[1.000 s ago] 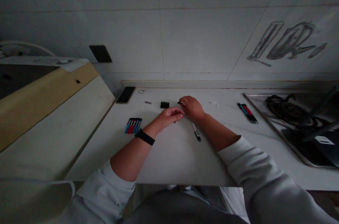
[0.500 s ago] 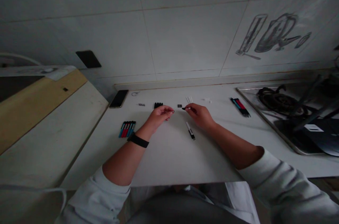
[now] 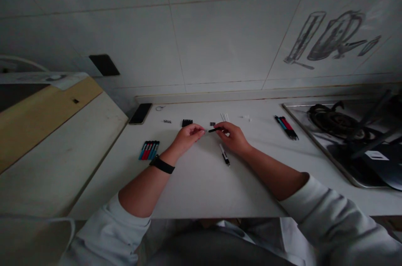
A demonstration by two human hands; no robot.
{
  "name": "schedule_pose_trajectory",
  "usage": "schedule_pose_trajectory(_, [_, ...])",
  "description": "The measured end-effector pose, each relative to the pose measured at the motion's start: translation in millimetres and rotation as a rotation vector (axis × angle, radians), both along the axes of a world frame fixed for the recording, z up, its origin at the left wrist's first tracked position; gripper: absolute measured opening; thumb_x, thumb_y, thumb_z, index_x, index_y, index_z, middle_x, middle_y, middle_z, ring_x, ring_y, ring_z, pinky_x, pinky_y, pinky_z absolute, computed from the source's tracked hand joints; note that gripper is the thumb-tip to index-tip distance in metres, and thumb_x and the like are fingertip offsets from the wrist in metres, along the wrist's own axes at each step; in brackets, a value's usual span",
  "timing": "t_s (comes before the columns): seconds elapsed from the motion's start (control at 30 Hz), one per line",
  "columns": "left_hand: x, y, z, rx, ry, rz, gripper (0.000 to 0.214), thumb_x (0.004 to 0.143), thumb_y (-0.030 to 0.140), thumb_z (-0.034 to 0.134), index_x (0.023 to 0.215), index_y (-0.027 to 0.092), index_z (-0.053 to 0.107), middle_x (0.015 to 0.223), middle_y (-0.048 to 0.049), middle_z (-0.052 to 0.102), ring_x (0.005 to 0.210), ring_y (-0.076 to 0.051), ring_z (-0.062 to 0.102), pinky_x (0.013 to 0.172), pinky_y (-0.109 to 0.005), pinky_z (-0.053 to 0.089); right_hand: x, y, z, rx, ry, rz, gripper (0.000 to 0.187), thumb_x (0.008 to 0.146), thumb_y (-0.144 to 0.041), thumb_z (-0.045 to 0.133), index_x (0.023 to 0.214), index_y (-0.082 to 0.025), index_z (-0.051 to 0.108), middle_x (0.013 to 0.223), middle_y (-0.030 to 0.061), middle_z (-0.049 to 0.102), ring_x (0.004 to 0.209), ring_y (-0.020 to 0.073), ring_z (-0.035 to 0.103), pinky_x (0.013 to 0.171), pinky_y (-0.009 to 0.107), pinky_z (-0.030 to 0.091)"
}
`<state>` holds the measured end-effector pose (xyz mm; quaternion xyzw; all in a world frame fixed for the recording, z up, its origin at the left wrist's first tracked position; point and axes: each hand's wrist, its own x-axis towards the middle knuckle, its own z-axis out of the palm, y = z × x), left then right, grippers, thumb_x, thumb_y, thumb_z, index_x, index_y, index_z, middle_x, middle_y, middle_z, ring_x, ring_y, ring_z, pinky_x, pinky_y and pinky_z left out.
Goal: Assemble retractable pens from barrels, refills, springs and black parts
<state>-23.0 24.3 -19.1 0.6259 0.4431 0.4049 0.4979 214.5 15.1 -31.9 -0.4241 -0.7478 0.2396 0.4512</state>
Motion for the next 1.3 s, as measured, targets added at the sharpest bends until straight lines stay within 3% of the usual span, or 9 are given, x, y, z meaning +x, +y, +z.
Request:
schedule_pose_trajectory(0.5, [-1.2, -1.9, -2.3, 0.042, 0.13, -0.051, 0.035, 0.092, 0.053, 0.066, 0.095, 0.018, 0.07, 0.088, -0.0043, 0.07, 0.071, -0.014, 0.057, 0.064, -0.027, 0.043, -0.1, -3.4, 3.1, 0.15, -0.011, 0.045, 0.017, 0.098, -0.03, 0.064, 0.11, -0.025, 0.075, 0.101, 0.0068, 0.077, 0.086, 0.0194, 0.072, 0.077, 0.033, 0.06])
schedule_pose_trajectory(0.97, [0.3, -3.6, 0.1, 0.065, 0.142, -0.085, 0.034, 0.097, 0.05, 0.059, 0.09, 0.018, 0.07, 0.088, -0.005, 0.071, 0.076, -0.015, 0.06, 0.064, -0.027, 0.043, 0.8, -5.4, 6.4, 0.182, -0.057, 0.04, 0.015, 0.097, -0.026, 0.065, 0.109, -0.023, 0.074, 0.099, 0.0063, 0.076, 0.083, 0.0188, 0.072, 0.077, 0.033, 0.06])
schedule_pose_trajectory(1.3, [1.2, -3.7, 0.2, 0.164, 0.107, -0.027, 0.025, 0.092, 0.042, 0.07, 0.099, 0.018, 0.071, 0.089, -0.0042, 0.071, 0.078, -0.016, 0.061, 0.07, -0.028, 0.047, 1.2, -5.7, 9.0, 0.126, -0.128, -0.008, 0.018, 0.099, -0.037, 0.064, 0.105, -0.023, 0.075, 0.095, 0.0067, 0.077, 0.077, 0.0188, 0.071, 0.074, 0.032, 0.057])
